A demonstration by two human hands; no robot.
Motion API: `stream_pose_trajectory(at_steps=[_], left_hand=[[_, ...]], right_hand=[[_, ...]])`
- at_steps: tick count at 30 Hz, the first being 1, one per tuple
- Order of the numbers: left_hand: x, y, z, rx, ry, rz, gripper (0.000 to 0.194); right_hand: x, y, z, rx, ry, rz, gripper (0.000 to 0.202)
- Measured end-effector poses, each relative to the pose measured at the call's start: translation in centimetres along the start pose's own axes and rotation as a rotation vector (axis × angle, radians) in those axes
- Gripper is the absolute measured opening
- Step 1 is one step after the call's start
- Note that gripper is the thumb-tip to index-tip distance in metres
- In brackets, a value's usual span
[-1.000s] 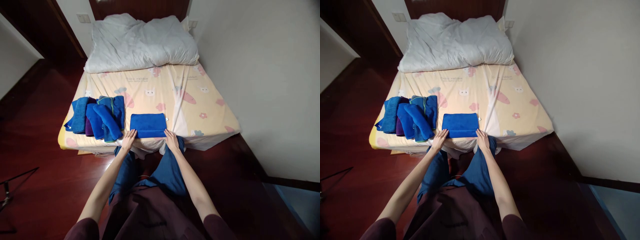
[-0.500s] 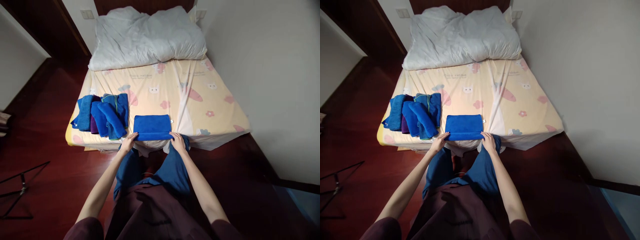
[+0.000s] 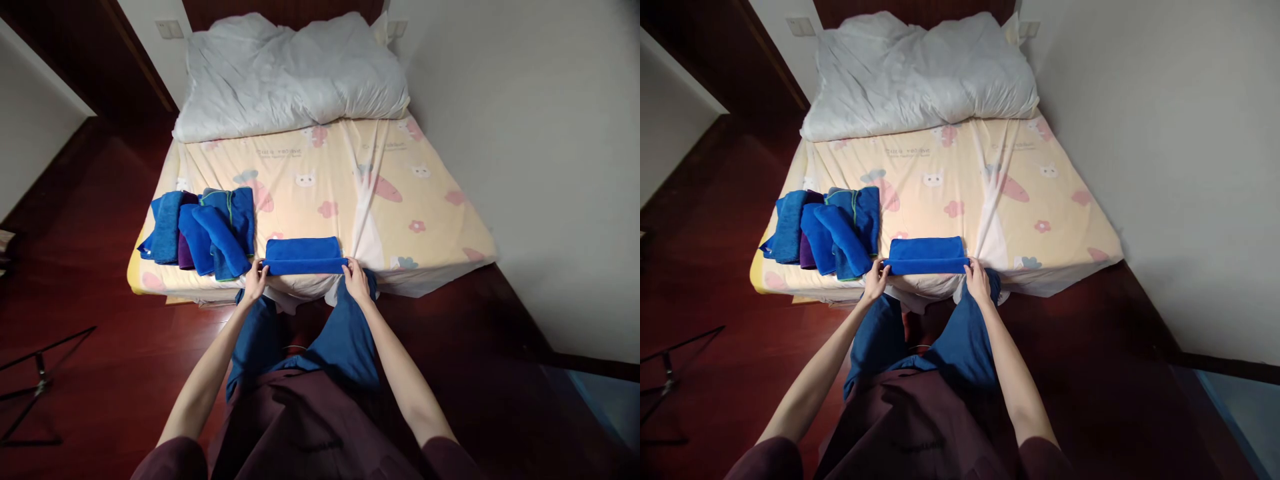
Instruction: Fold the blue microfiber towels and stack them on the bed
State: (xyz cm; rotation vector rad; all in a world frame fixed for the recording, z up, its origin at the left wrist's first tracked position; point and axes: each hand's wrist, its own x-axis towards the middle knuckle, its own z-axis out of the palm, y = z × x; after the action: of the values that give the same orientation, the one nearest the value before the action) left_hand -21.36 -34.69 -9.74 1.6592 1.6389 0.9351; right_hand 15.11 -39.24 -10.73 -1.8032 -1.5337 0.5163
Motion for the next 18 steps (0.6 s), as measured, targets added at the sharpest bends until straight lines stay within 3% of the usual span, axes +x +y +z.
stream_pose_trajectory(at_steps=[6,18], left_hand=[[0.34,0.20,0.50,-0.068,0.049,-0.064,0.043],[0.63,-0.34,0.74,-0.031,0.042,-0.077,0.035]], right_hand=[[0.24,0.04,0.08,-0.010,0.005,0.024,0.045],[0.50,-0.07,0.20,-0.087,0.006,0.025,0.041]])
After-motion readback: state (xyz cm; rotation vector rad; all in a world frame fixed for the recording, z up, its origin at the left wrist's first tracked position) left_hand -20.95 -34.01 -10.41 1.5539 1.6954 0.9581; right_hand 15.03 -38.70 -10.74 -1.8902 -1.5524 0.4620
